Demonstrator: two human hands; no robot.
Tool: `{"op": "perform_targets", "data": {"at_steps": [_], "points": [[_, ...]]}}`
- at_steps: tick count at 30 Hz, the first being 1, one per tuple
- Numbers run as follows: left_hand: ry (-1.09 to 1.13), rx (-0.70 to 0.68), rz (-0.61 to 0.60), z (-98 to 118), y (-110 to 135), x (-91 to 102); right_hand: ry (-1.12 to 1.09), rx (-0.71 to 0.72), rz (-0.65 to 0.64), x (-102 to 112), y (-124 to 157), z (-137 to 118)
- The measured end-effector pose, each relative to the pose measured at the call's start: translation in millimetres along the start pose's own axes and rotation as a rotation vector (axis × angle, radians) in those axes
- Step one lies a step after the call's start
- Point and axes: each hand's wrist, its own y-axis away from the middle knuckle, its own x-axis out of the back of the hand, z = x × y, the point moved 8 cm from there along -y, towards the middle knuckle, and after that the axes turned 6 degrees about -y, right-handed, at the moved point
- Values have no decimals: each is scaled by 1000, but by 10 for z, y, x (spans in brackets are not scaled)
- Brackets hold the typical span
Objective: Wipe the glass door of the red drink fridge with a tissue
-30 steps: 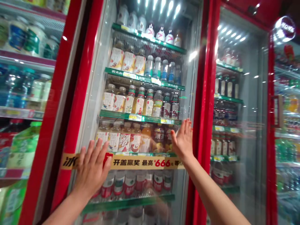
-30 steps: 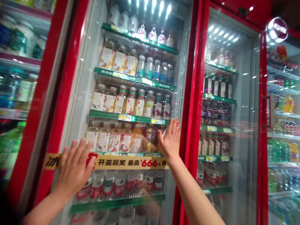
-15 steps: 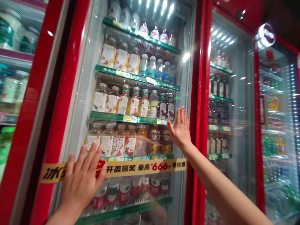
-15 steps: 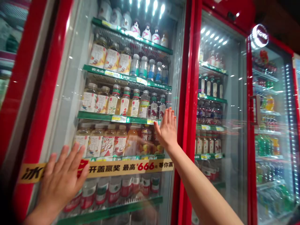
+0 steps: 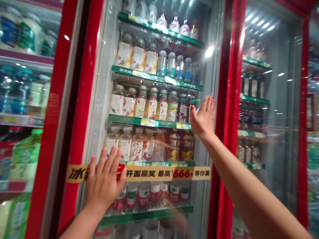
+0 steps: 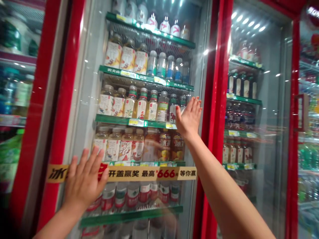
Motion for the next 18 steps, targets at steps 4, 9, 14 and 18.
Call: {"op": "perform_targets", "data": {"at_steps": [4, 9, 14, 18], "points": [[-12, 17, 22, -13, 18, 0, 99, 161, -31, -322, -59, -1193], [-22, 159, 22, -95, 100, -11, -15, 1036, -457, -572, 1497, -1930], [-12, 184, 18, -82, 135, -33, 108, 402, -256, -161, 257, -645], [-19, 198, 19, -105, 159, -55, 8, -3, 13, -255, -417, -1194]]}}
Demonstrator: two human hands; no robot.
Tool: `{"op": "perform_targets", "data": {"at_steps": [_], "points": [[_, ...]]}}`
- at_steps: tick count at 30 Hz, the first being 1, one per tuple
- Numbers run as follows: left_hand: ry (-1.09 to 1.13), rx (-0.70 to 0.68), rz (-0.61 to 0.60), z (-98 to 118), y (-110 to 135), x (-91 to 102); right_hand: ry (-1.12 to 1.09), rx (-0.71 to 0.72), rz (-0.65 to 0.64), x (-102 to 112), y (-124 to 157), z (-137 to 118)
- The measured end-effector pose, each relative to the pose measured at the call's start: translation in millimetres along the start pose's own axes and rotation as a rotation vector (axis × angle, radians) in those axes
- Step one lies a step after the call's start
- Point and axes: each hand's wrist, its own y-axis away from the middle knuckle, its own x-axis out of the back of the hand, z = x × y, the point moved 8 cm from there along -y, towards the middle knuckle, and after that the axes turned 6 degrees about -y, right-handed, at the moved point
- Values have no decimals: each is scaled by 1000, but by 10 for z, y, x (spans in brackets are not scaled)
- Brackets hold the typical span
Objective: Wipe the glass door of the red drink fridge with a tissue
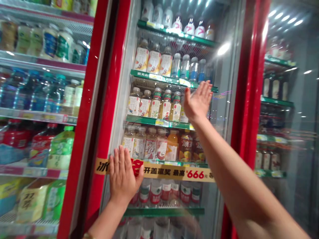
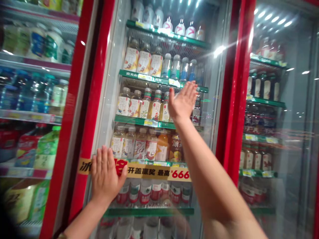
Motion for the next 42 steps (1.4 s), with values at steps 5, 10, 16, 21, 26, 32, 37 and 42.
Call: {"op": "perform_targets", "data": {"at_steps": [5, 10, 16, 21, 26, 32, 37, 42], "points": [[21, 14, -20, -47, 42, -32, -74, 919, -264, -483, 1544, -1649], [33, 49, -34, -28, 29, -30, 42, 765, -413, -137, 1270, -328], [16, 45, -25, -34, 32, -32, 36, -28, -63, 2, -73, -340], [15, 25, -34, -68, 53, -44, -3, 882, -260, -486, 1428, -1857], [19, 35, -16, -25, 10, -6, -26, 787, -279, -229, 1202, -683], [13, 20, 2, -26, -1, 12, -49, 235, -56, -159, 589, -602], [34, -8, 6, -37, 7, 14, -74, 1039, -309, -379, 1870, -1315], [4, -1, 11, -9, -5, 32, 11, 573, -221, -156, 1047, -430]]}}
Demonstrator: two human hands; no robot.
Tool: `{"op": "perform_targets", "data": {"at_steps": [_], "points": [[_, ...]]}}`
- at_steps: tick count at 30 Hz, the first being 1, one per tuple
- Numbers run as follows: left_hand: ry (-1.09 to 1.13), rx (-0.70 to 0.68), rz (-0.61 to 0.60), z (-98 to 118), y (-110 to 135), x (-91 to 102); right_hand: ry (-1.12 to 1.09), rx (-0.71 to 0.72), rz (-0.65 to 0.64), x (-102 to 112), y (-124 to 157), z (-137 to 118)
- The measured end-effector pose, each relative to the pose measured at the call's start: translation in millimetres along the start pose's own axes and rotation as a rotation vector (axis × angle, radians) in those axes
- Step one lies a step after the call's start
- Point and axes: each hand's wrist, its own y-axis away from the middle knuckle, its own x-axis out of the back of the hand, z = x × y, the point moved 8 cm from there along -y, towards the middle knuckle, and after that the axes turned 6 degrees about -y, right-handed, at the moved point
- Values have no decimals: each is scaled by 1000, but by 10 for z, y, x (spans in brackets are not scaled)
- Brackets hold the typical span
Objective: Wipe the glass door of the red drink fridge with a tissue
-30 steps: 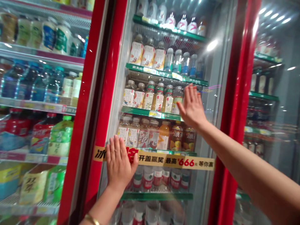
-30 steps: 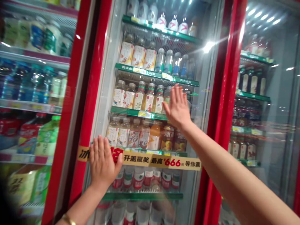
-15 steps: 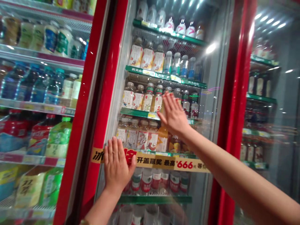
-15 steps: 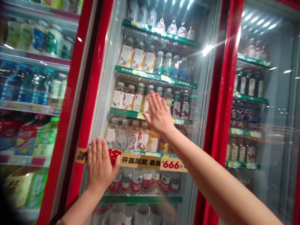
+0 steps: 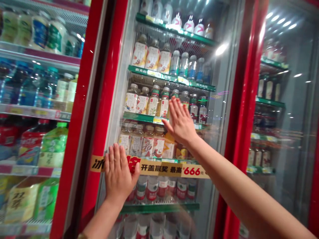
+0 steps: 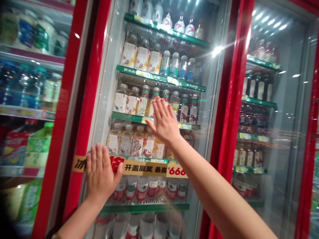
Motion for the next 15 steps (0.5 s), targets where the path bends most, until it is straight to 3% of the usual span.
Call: {"op": "perform_targets", "data": {"at_steps": [2, 3, 4, 6, 7, 8, 9, 11, 14, 15], "points": [[-7, -4, 4, 0, -1, 4, -28, -221, 128, 66, -196, 108], [-8, -10, 5, -4, 0, 3, -44, -233, 166, 36, -268, -49], [-7, -19, 2, -9, 1, 0, -57, -175, 176, -30, -311, -312], [0, -40, 2, -19, 5, 2, -63, 116, 117, -220, -232, -954], [4, -44, 3, -28, 7, 5, -57, 253, 78, -298, -92, -1162], [8, -43, 2, -37, 8, 8, -47, 339, 49, -340, 89, -1216], [11, -36, -1, -46, 10, 9, -34, 362, 33, -340, 279, -1098], [15, -18, -21, -56, 13, -3, 1, 226, 40, -221, 623, -421], [17, -2, -52, -46, 21, -33, 41, -229, 102, 49, 1020, 921], [20, 4, -61, -44, 23, -41, 51, -380, 136, 106, 1120, 1202]]}}
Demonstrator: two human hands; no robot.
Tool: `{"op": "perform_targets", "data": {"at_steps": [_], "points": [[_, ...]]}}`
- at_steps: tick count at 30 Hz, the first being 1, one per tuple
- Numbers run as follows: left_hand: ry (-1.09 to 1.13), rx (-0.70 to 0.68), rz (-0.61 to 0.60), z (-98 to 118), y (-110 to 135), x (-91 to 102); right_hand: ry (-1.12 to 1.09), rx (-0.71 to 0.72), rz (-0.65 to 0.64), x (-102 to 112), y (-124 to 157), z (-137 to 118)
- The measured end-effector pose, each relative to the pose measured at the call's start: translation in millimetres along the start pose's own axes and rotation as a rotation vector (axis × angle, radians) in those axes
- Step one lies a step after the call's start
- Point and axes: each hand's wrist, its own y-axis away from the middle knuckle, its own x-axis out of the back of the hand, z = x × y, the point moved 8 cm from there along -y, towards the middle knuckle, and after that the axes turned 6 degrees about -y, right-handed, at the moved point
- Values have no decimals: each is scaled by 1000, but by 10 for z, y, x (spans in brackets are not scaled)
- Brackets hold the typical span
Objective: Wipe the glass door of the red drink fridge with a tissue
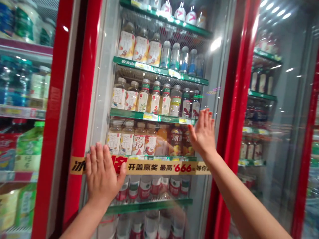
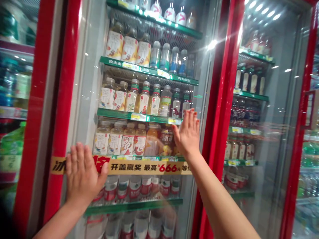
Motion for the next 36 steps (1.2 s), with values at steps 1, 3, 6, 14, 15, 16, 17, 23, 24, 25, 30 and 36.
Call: {"op": "perform_targets", "data": {"at_steps": [1, 3, 6, 14, 15, 16, 17, 23, 24, 25, 30, 36], "points": [[4, 6, -9, -1, 2, -6, 5, -114, 37, 23, 21, 135], [16, 18, -29, -16, 2, -11, -18, -171, 94, -34, 165, -115], [45, 15, -46, -52, -4, 9, -113, 151, 40, -301, 644, -1213], [58, -5, -105, -126, 86, -21, 42, 116, 11, -178, 1874, -138], [60, 2, -108, -131, 99, -30, 49, -25, 51, -152, 1929, 95], [62, 4, -108, -133, 106, -35, 49, -130, 87, -166, 2003, 176], [63, 1, -105, -131, 107, -33, 43, -186, 105, -222, 2093, 97], [58, -82, -59, -104, 178, 48, -28, 220, -37, -632, 2845, -1428], [56, -89, -63, -103, 261, 50, -40, 276, -55, -587, 2940, -1394], [53, -96, -64, -99, 374, 52, -47, 288, -68, -523, 2987, -1231], [-2, -123, -58, -53, 1097, 35, -17, -238, -50, -395, 2781, -97], [-22, -66, -117, -129, 1292, -19, -202, 178, -148, -852, 3292, -1800]]}}
